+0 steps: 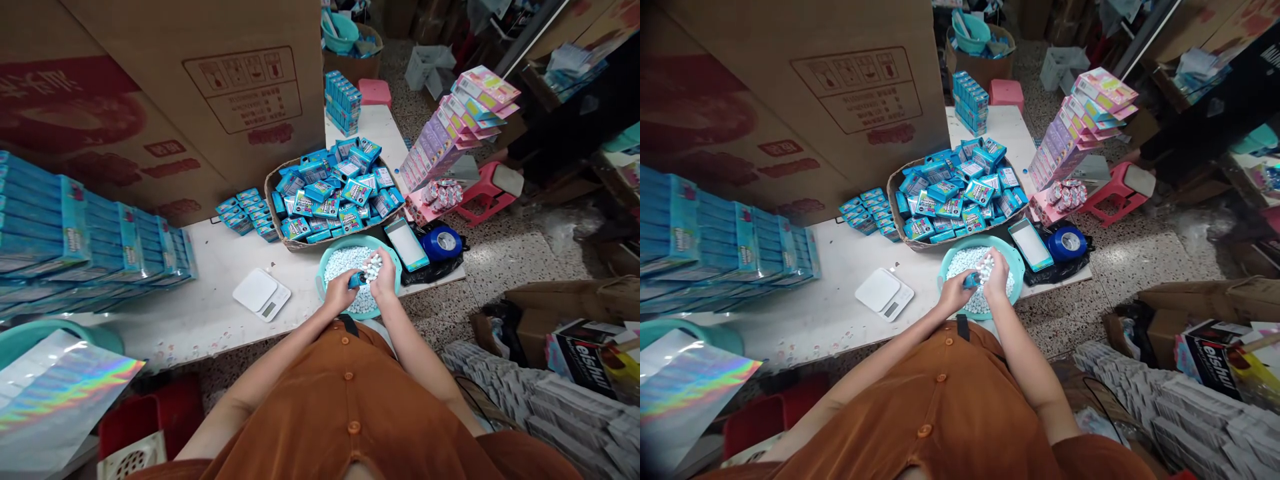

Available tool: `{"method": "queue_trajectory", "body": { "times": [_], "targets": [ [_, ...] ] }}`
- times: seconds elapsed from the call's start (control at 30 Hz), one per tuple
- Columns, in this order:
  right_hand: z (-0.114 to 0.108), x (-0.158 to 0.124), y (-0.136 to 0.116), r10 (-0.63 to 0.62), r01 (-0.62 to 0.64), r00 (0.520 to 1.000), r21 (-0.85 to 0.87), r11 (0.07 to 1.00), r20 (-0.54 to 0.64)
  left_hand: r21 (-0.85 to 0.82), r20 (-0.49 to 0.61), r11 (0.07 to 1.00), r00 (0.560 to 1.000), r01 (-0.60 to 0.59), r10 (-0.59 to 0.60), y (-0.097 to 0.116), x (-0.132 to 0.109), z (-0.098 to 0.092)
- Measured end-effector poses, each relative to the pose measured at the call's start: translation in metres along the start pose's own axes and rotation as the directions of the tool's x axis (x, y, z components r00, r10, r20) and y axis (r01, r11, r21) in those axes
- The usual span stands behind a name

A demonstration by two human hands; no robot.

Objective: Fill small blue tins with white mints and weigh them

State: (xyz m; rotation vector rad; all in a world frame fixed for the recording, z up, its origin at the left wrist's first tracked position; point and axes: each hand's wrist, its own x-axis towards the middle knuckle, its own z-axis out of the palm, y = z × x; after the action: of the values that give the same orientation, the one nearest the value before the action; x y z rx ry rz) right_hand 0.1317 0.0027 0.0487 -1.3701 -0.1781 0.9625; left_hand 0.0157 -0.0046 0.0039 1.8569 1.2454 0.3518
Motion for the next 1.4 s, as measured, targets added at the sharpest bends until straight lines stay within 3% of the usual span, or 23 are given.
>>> {"method": "queue_trajectory", "body": {
  "times": [0.2,0.57,0.93,1.07,1.23,1.4],
  "targets": [
    [0.001,-0.001,0.002,-0.018,0.017,1.000,-0.037,0.999,-0.016,-0.020,-0.017,1.000,1.000,-0.016,0.015,0.003,-0.001,0.000],
    [0.003,-0.008,-0.005,0.009,-0.012,0.999,0.079,0.997,0.037,-0.007,-0.035,1.000,0.999,0.017,-0.017,0.006,0.000,0.003],
    [-0.003,-0.008,-0.001,-0.127,0.129,0.989,-0.018,0.991,0.076,-0.058,-0.035,0.998,0.999,0.014,-0.016,0.011,0.002,0.006],
    [-0.003,-0.008,-0.003,-0.090,0.091,0.991,-0.004,0.996,0.095,-0.039,-0.031,0.997,0.998,0.061,-0.062,0.010,0.003,0.009],
    [0.001,-0.010,-0.006,-0.032,0.032,0.998,0.012,0.999,0.053,-0.021,-0.048,1.000,0.999,-0.014,0.013,0.013,0.003,0.007],
    [0.003,-0.009,-0.007,-0.016,0.016,0.999,0.010,1.000,0.042,-0.029,-0.045,0.999,0.999,0.016,-0.017,0.016,0.002,0.005]
  ]
}}
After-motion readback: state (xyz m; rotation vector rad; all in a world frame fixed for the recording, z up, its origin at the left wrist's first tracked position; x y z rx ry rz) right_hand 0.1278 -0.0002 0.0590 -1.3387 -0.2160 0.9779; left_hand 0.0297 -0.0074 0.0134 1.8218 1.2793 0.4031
